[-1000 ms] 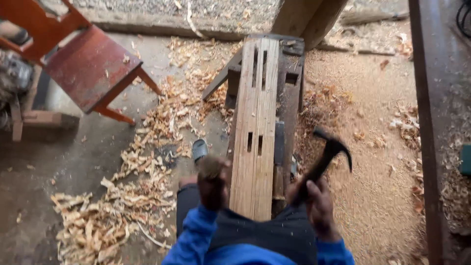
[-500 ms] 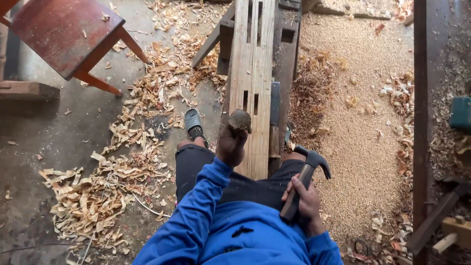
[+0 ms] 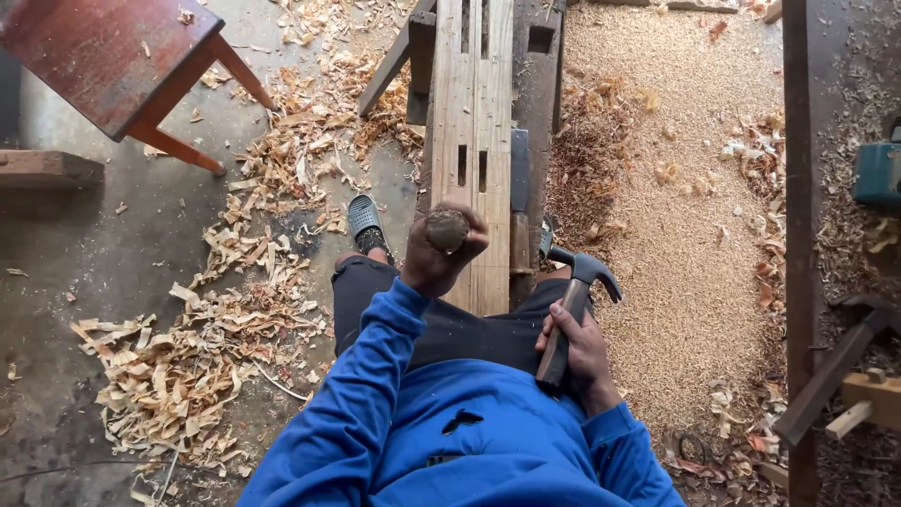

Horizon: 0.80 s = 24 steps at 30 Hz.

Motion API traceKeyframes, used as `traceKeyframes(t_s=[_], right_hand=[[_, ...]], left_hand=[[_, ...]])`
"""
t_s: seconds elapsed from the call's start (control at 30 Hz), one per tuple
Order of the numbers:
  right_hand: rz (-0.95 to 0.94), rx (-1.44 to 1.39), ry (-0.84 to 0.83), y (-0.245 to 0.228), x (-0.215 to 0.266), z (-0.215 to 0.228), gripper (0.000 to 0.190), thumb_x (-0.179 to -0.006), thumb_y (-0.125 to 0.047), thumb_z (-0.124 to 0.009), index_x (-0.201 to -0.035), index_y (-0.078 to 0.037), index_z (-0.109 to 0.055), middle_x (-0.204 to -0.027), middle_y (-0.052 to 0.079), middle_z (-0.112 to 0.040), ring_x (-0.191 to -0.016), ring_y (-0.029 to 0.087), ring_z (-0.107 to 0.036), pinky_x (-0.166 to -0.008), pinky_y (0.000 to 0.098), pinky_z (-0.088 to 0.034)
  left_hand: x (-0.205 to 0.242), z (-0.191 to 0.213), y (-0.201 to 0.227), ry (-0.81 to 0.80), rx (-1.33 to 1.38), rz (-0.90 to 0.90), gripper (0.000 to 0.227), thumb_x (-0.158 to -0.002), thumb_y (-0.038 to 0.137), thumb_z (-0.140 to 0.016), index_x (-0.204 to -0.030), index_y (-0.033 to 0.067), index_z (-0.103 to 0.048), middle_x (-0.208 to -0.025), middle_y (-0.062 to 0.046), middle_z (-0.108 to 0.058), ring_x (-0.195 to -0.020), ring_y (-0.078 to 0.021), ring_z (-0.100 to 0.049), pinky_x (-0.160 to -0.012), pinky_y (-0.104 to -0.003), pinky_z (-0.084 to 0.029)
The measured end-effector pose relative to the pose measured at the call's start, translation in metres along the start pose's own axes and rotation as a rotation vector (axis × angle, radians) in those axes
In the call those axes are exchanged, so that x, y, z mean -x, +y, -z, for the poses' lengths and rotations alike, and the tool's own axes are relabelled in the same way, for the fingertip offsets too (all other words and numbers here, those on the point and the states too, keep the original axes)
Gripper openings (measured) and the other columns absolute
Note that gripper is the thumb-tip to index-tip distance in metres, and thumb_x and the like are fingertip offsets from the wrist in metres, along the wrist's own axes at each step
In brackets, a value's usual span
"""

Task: Using a chisel and hammer to carve mortise joints in a wooden beam.

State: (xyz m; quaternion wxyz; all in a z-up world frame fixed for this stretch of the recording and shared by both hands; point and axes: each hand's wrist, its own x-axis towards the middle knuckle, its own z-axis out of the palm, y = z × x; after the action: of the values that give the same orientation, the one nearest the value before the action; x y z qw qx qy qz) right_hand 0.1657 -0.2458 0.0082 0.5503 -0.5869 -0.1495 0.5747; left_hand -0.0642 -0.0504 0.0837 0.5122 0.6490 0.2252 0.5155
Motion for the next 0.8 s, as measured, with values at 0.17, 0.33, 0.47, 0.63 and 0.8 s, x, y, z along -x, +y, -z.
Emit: traceKeyframes(t_s=[0.17,0.33,0.47,0.63,0.8], right_hand=[[-0.006,0.032,0.003,-0.003,0.004,-0.001,0.028,-0.099,-0.029,-0.064,-0.112,-0.007,-0.053,-0.078,0.007,-0.062,-0.059,0.02,-0.065,-0.054,0.0315,-0.054],[-0.003,0.032,-0.005,-0.004,0.008,-0.005,0.027,-0.099,-0.029,-0.064,-0.11,-0.006,-0.054,-0.079,0.006,-0.062,-0.061,0.019,-0.065,-0.055,0.0312,-0.054],[0.053,0.082,0.002,-0.008,0.01,-0.011,0.027,-0.099,-0.027,-0.064,-0.112,-0.004,-0.056,-0.088,0.006,-0.067,-0.073,0.015,-0.069,-0.065,0.0293,-0.058],[0.016,0.003,0.018,-0.003,0.007,-0.006,0.027,-0.097,-0.024,-0.066,-0.116,-0.007,-0.056,-0.082,0.004,-0.06,-0.064,0.013,-0.061,-0.06,0.0332,-0.058],[0.007,0.008,-0.009,-0.005,0.006,-0.007,0.027,-0.098,-0.024,-0.065,-0.116,-0.006,-0.056,-0.082,0.004,-0.06,-0.065,0.012,-0.062,-0.06,0.0315,-0.058]], left_hand=[[-0.002,-0.006,-0.011,0.003,0.01,0.003,0.026,-0.097,0.024,-0.083,-0.088,0.0061,-0.066,-0.083,-0.002,-0.066,-0.074,-0.0117,-0.062,-0.067,-0.026,-0.052],[-0.015,-0.004,0.006,-0.032,0.191,0.15,0.017,-0.094,0.013,-0.073,-0.086,0.0048,-0.06,-0.069,0.002,-0.057,-0.06,-0.0067,-0.055,-0.056,-0.025,-0.045],[-0.011,-0.006,-0.01,-0.019,0.177,0.118,0.019,-0.094,0.013,-0.075,-0.086,0.0037,-0.061,-0.072,0.001,-0.058,-0.063,-0.0081,-0.056,-0.06,-0.026,-0.046],[-0.01,-0.006,-0.018,0.031,0.122,0.113,0.017,-0.091,0.014,-0.077,-0.086,0.0039,-0.064,-0.074,-0.001,-0.065,-0.068,-0.0097,-0.063,-0.064,-0.027,-0.054],[-0.017,-0.005,-0.016,0.023,0.068,0.104,0.018,-0.09,0.016,-0.077,-0.085,0.0041,-0.064,-0.075,-0.001,-0.066,-0.069,-0.0096,-0.064,-0.065,-0.027,-0.055]])
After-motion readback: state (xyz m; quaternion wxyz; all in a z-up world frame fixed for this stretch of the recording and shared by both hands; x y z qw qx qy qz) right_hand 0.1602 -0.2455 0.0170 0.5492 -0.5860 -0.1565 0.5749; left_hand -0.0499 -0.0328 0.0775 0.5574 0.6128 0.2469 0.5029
